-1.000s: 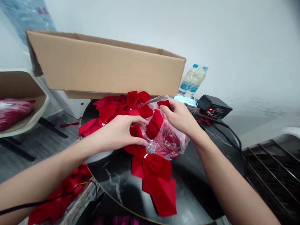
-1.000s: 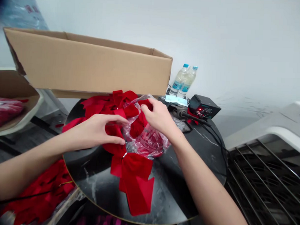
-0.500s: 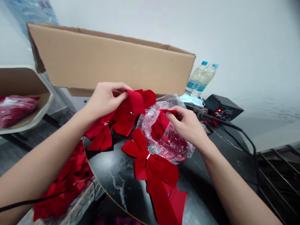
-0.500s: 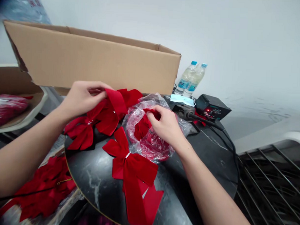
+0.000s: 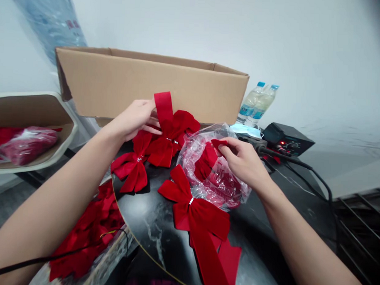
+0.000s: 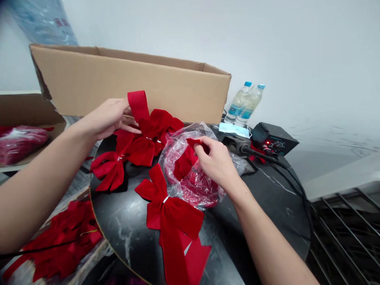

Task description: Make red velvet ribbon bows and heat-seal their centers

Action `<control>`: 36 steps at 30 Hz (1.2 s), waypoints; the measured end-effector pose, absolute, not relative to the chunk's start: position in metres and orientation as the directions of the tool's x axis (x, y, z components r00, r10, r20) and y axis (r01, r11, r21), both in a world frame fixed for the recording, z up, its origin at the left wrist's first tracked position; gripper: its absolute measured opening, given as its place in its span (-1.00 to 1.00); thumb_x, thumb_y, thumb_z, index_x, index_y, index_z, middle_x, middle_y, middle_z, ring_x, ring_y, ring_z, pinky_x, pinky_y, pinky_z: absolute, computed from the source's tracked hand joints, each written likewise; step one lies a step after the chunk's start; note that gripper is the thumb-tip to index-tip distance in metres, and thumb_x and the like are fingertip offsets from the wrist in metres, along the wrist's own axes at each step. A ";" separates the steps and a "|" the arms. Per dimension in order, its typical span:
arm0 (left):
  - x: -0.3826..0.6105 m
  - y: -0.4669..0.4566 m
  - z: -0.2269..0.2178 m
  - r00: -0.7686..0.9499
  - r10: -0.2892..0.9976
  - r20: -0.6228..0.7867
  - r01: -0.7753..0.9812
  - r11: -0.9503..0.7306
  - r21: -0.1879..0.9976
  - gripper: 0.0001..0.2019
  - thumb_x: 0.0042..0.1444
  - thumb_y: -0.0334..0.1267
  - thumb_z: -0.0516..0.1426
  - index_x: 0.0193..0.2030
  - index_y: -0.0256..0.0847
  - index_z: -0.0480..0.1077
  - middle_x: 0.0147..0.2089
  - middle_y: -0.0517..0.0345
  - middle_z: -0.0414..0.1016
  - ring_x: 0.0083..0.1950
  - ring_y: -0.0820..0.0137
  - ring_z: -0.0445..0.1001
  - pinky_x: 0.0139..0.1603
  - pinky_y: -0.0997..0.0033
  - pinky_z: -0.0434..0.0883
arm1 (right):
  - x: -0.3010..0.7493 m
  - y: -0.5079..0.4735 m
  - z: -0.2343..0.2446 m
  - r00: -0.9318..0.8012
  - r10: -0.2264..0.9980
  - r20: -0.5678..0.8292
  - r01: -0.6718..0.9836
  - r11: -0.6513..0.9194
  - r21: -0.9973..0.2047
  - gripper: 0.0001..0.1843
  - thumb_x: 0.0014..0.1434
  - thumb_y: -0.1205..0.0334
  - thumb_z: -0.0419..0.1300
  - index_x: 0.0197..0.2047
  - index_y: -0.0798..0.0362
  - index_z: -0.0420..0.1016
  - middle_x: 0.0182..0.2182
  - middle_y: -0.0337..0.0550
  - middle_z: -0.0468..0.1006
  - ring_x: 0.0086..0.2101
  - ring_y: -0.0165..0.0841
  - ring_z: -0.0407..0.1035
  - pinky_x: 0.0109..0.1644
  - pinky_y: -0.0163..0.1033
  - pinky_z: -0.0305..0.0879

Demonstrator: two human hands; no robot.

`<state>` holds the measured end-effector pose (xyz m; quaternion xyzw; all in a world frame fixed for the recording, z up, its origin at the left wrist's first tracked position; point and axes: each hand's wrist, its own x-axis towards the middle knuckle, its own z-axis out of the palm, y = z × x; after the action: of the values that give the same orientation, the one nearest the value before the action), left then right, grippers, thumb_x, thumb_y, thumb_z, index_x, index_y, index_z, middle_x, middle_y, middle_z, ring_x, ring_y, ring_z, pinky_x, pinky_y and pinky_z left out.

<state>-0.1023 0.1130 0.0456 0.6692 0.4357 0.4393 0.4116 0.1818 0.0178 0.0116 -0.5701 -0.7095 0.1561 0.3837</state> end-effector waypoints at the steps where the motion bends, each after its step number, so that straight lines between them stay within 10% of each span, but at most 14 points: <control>1: -0.102 0.116 0.045 0.228 0.950 0.212 0.222 -0.262 0.939 -0.65 0.28 0.05 0.09 -0.25 -0.18 0.50 -0.35 0.04 0.61 -0.34 0.28 0.62 -0.30 0.26 0.60 | 0.182 0.018 0.012 -0.054 0.929 0.365 0.679 0.302 -0.669 -0.81 0.30 0.24 0.13 -0.22 0.04 0.59 -0.30 -0.17 0.65 -0.30 -0.30 0.45 -0.16 -0.16 0.30; 5: -0.104 0.128 0.047 0.151 0.941 0.303 0.357 -0.338 0.871 -0.79 0.13 -0.10 0.23 -0.25 -0.19 0.55 -0.34 0.07 0.62 -0.30 0.30 0.57 -0.18 0.25 0.55 | 0.181 0.015 0.012 -0.047 0.926 0.375 0.606 0.325 -0.726 -0.85 0.29 0.17 0.20 -0.17 0.05 0.53 -0.24 -0.14 0.67 -0.27 -0.30 0.51 -0.15 -0.18 0.39; 9: -0.112 0.124 0.066 0.308 0.844 0.439 0.734 -0.504 0.455 -0.54 -0.10 -0.29 0.34 0.03 -0.19 0.58 -0.20 0.15 0.64 -0.20 0.30 0.54 -0.02 0.23 0.48 | 0.182 0.009 0.019 -0.103 0.931 0.351 0.464 0.357 -0.811 -0.79 0.25 0.08 0.30 -0.19 0.05 0.54 -0.27 -0.14 0.67 -0.33 -0.33 0.53 -0.25 -0.22 0.44; 13: -0.100 0.083 0.084 0.389 0.726 0.567 0.724 -0.622 0.299 -0.64 0.06 -0.31 0.27 0.04 -0.21 0.59 -0.20 0.04 0.63 -0.17 0.21 0.59 -0.06 0.17 0.51 | 0.183 -0.002 0.035 -0.215 0.924 0.317 0.476 0.382 -0.792 -0.80 0.25 0.08 0.32 -0.18 0.04 0.60 -0.33 -0.18 0.63 -0.43 -0.38 0.49 -0.38 -0.27 0.41; 17: -0.064 0.029 0.073 0.720 0.690 0.076 0.380 -0.483 0.789 -0.51 0.16 -0.07 0.29 0.23 -0.05 0.48 -0.28 0.11 0.70 -0.38 0.26 0.67 -0.41 0.35 0.59 | 0.180 -0.022 0.046 -0.248 0.896 0.368 0.540 0.443 -0.715 -0.84 0.20 0.13 0.38 -0.18 0.00 0.64 -0.22 -0.16 0.67 -0.31 -0.33 0.55 -0.28 -0.27 0.49; 19: -0.048 0.013 0.059 0.716 0.696 0.053 0.258 -0.334 0.907 -0.64 0.20 -0.08 0.27 0.12 -0.08 0.55 -0.39 0.13 0.69 -0.45 0.26 0.68 -0.50 0.41 0.60 | 0.182 -0.032 0.046 -0.217 0.910 0.353 0.518 0.414 -0.749 -0.85 0.17 0.14 0.41 -0.22 -0.01 0.61 -0.28 -0.18 0.67 -0.37 -0.34 0.55 -0.36 -0.29 0.49; 25: -0.019 0.018 0.032 0.661 0.747 0.068 0.064 -0.146 0.987 -0.72 0.25 0.00 0.24 -0.11 -0.18 0.54 -0.52 0.11 0.64 -0.56 0.23 0.65 -0.60 0.42 0.61 | 0.207 -0.043 0.024 -0.102 0.945 0.310 0.282 0.327 -0.902 -0.82 0.18 0.13 0.41 -0.16 -0.03 0.63 -0.49 -0.26 0.64 -0.65 -0.37 0.48 -0.62 -0.30 0.45; 30: -0.005 0.024 0.017 0.674 0.730 0.117 -0.069 -0.095 0.993 -0.63 0.05 -0.17 0.42 0.00 -0.12 0.57 -0.23 0.07 0.72 -0.17 0.16 0.73 -0.21 0.31 0.72 | 0.218 -0.037 0.002 0.003 0.831 0.557 0.310 0.528 -0.790 -0.87 0.20 0.30 0.38 -0.15 -0.04 0.67 -0.23 -0.17 0.72 -0.25 -0.29 0.63 -0.13 -0.19 0.62; 36: -0.009 0.025 0.002 0.474 0.830 0.293 -0.050 -0.307 0.950 -0.82 0.03 -0.19 0.42 -0.21 -0.15 0.69 -0.24 0.10 0.73 -0.25 0.22 0.71 -0.17 0.32 0.69 | 0.212 -0.041 -0.002 -0.080 0.784 0.616 0.370 0.597 -0.712 -0.74 0.20 0.42 0.33 -0.07 -0.07 0.64 -0.06 -0.14 0.67 0.00 -0.25 0.55 0.11 -0.11 0.52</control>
<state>-0.0090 0.0247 0.0022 0.6865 0.2842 0.4271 0.5154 0.2125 -0.0407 -0.0025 -0.4065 -0.7098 0.1904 0.5429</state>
